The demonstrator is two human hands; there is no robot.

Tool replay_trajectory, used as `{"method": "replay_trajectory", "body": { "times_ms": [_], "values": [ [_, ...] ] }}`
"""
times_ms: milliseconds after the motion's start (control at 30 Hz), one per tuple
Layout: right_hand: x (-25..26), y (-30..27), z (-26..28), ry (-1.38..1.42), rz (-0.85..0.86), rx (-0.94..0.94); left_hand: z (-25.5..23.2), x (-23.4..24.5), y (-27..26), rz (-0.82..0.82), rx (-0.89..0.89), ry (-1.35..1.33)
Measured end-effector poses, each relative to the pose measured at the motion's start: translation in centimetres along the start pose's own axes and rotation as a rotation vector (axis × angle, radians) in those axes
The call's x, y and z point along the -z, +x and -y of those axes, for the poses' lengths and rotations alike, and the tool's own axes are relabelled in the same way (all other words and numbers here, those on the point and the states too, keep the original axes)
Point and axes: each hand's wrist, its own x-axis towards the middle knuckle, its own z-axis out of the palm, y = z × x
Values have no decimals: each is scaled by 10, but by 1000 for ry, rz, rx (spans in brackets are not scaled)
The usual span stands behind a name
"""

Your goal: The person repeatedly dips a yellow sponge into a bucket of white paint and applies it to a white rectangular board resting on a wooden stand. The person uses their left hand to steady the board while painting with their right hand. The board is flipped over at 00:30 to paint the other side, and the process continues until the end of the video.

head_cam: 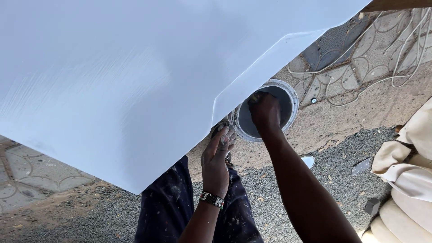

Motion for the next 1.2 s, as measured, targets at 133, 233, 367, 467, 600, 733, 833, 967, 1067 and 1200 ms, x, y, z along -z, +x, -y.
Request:
{"method": "replay_trajectory", "body": {
  "times_ms": [133, 233, 367, 467, 600, 733, 833, 967, 1067, 1200],
  "values": [
    [-5, 13, -32, 234, 95, -85, 1, 2, 0, 2, -3, 18],
    [26, 2, -37, 586, 264, -186, 0, 1, 2, 32, 6, 14],
    [65, -40, -11, 883, 444, -259, 3, 4, 3, 62, 41, -15],
    [59, -46, -2, 786, 460, -239, -3, 3, 3, 60, 45, -28],
    [63, -33, -2, 700, 540, -277, -4, 5, 2, 63, 48, -33],
    [77, -41, 19, 607, 448, -245, -7, 5, 4, 54, 42, -47],
    [72, -47, 21, 610, 399, -175, -8, 3, 3, 56, 35, -50],
    [65, -58, 17, 801, 428, -116, -9, 4, 4, 66, 30, -30],
    [87, -77, -20, 938, 441, -69, -21, 4, 0, 60, 25, 115],
    [155, -104, -38, 1063, 423, 38, -59, -10, -20, 146, -17, 479]
  ]
}}
